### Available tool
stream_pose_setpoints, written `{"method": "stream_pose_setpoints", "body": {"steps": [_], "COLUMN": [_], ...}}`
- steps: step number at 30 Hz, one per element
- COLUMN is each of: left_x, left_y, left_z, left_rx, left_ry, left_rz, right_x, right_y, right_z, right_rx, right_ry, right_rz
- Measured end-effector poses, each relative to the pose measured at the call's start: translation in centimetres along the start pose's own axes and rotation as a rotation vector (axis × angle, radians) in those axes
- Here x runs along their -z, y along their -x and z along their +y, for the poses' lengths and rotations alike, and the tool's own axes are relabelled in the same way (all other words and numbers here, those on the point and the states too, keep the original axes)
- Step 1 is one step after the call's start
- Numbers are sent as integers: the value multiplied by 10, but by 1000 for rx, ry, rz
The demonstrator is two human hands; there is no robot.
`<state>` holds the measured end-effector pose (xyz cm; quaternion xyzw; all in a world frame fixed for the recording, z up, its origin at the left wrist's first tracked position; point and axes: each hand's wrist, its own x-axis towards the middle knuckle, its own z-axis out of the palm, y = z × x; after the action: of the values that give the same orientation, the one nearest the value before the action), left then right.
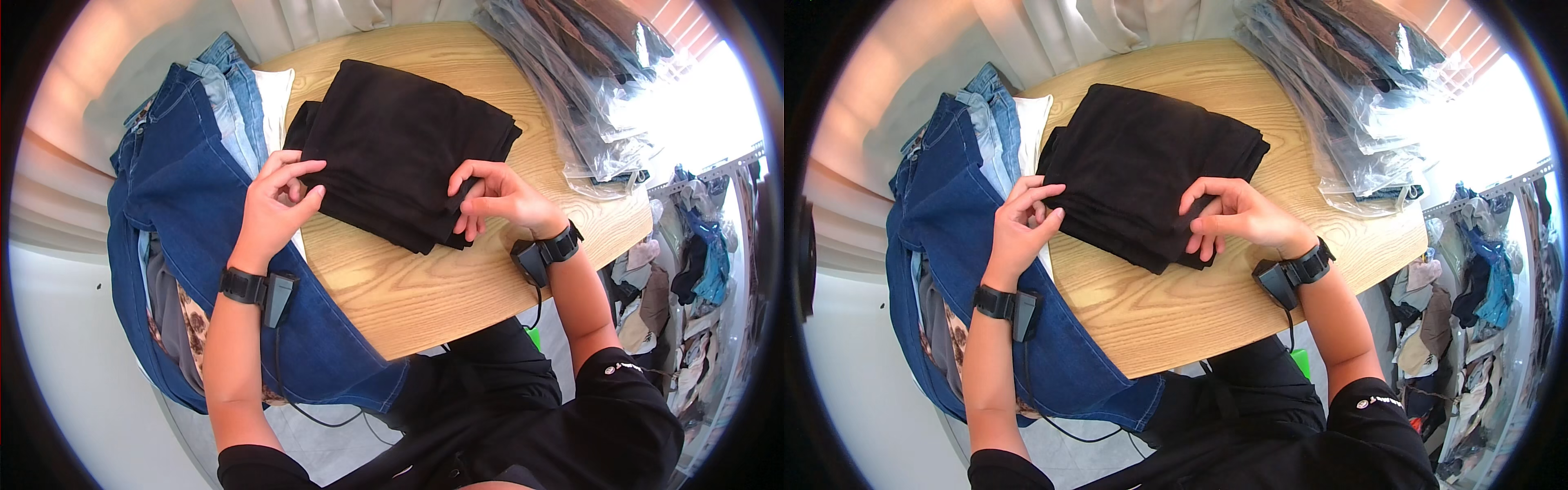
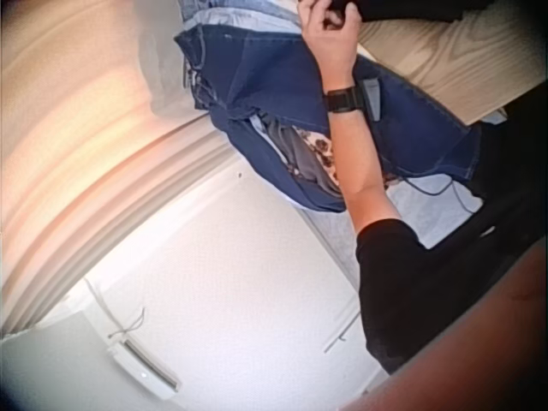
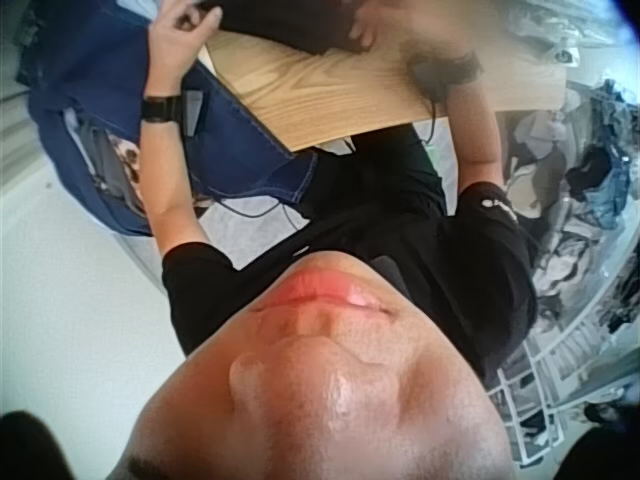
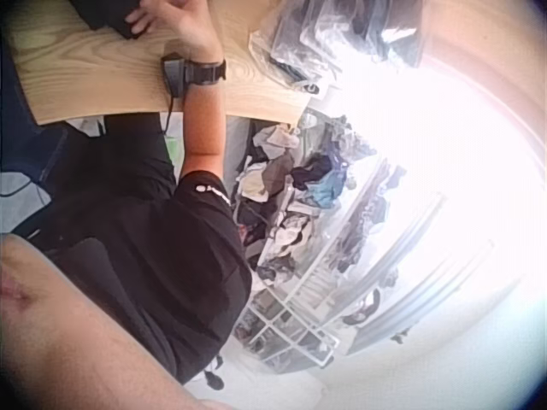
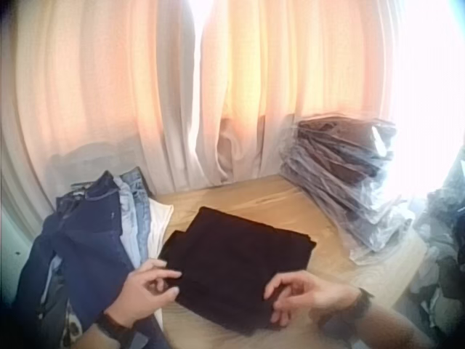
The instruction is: Fold black pants and pack them into plastic bags on a wooden table.
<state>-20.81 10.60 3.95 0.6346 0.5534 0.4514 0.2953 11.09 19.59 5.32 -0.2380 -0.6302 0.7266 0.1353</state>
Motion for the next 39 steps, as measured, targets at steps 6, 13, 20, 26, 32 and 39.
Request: {"method": "stream_pose_setpoints", "body": {"steps": [6,13,20,26,32,39], "left_x": [3,-1,-4,1,1,2], "left_y": [0,-1,2,0,-1,-1], "left_z": [-8,-1,8,3,-1,0], "left_rx": [-9,-23,72,12,3,19], "left_ry": [-63,29,168,27,52,49], "left_rz": [8,14,24,-48,-43,-31], "right_x": [0,1,0,0,1,-1], "right_y": [0,-1,-2,-1,-2,-1], "right_z": [0,1,2,1,2,-1], "right_rx": [11,9,7,-3,-5,-20], "right_ry": [-2,-5,-6,7,5,20], "right_rz": [0,4,-1,6,5,32]}}
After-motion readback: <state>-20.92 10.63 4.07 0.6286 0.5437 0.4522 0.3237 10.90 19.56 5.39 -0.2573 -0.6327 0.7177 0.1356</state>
